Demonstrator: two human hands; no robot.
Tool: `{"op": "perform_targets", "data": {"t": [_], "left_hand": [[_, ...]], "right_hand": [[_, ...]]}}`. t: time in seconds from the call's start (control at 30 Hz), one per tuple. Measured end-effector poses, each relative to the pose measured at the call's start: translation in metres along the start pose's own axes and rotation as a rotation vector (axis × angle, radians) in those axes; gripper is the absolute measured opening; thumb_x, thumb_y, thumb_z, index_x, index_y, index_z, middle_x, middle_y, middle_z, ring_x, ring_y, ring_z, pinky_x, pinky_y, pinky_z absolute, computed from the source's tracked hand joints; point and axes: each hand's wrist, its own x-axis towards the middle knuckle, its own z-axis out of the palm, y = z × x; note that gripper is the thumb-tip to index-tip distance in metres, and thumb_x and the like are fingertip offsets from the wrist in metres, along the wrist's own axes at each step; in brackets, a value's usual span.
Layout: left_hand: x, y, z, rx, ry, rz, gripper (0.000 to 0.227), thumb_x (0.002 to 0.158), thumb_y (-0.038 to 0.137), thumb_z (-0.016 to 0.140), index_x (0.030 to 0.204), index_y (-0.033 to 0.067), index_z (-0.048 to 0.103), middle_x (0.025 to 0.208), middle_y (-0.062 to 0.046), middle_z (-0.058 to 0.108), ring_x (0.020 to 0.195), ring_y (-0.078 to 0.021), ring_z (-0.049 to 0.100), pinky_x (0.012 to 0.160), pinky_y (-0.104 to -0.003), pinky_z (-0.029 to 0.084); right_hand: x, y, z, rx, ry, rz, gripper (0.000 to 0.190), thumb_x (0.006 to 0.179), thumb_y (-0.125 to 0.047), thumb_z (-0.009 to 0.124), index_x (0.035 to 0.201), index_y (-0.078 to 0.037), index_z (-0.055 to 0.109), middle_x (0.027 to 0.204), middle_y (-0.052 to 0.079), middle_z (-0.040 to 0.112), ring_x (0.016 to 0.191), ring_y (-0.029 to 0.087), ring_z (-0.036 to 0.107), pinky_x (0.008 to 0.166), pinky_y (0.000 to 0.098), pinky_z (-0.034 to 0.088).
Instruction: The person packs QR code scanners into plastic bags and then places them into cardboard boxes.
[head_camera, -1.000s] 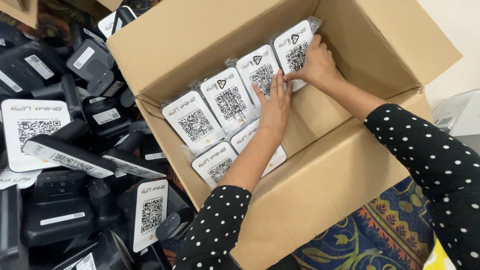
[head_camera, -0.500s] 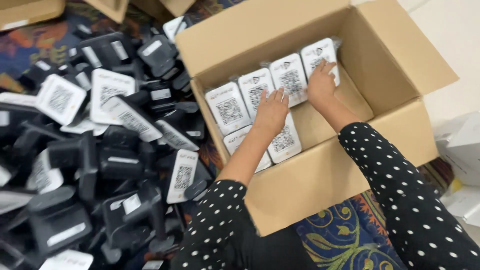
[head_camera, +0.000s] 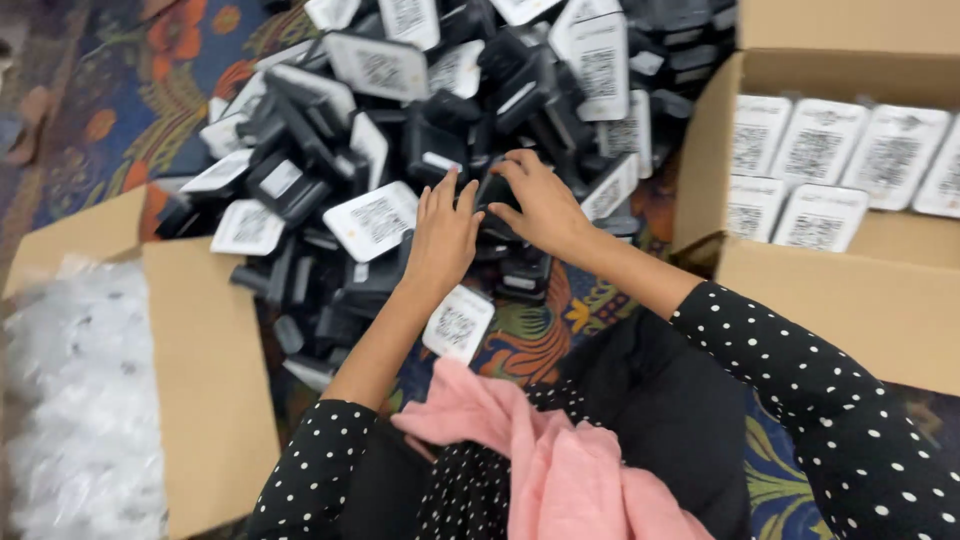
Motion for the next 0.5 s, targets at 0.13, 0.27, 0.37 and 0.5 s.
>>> {"op": "perform_targets", "data": {"t": [0.13, 0.27, 0.37, 0.5], "left_hand": [[-0.089, -0.068, -0.054, 0.034, 0.068, -0.153, 0.042, 0.102, 0.015, 0.058, 0.141, -0.0004, 0.053, 0.153, -0.028, 0.043, 0.138, -0.0438, 0.045, 0.118, -0.056, 0.03], [-0.161, -0.125, -0.09, 0.093, 0.165, -0.325, 0.04, 0.102, 0.012, 0.058, 0.14, -0.0003, 0.054, 0.151, -0.028, 0.044, 0.135, -0.0451, 0.046, 0.117, -0.056, 0.032], [-0.206, -0.166, -0.111, 0.128, 0.268, -0.466, 0.038, 0.102, 0.01, 0.058, 0.138, -0.0004, 0.055, 0.15, -0.026, 0.046, 0.133, -0.0456, 0.047, 0.116, -0.055, 0.034], [-0.252, -0.22, -0.13, 0.193, 0.422, -0.696, 0.037, 0.101, 0.004, 0.059, 0.138, -0.0002, 0.056, 0.151, -0.024, 0.045, 0.135, -0.0465, 0.047, 0.115, -0.055, 0.036]], "right_hand": [[0.017, -0.098, 0.081, 0.083, -0.092, -0.169, 0.05, 0.085, -0.017, 0.079, 0.128, -0.003, 0.059, 0.134, 0.019, 0.055, 0.118, 0.042, 0.06, 0.095, 0.0472, 0.051], [0.027, -0.183, 0.143, 0.186, -0.29, -0.236, 0.048, 0.086, -0.018, 0.078, 0.127, -0.002, 0.06, 0.128, 0.018, 0.059, 0.115, 0.04, 0.061, 0.095, 0.0471, 0.05], [0.034, -0.234, 0.19, 0.211, -0.384, -0.317, 0.048, 0.086, -0.018, 0.077, 0.127, -0.002, 0.06, 0.127, 0.018, 0.059, 0.115, 0.04, 0.06, 0.095, 0.0468, 0.05], [0.035, -0.286, 0.243, 0.236, -0.451, -0.416, 0.047, 0.088, -0.018, 0.077, 0.127, -0.001, 0.059, 0.127, 0.018, 0.059, 0.117, 0.04, 0.06, 0.097, 0.0464, 0.05]]}}
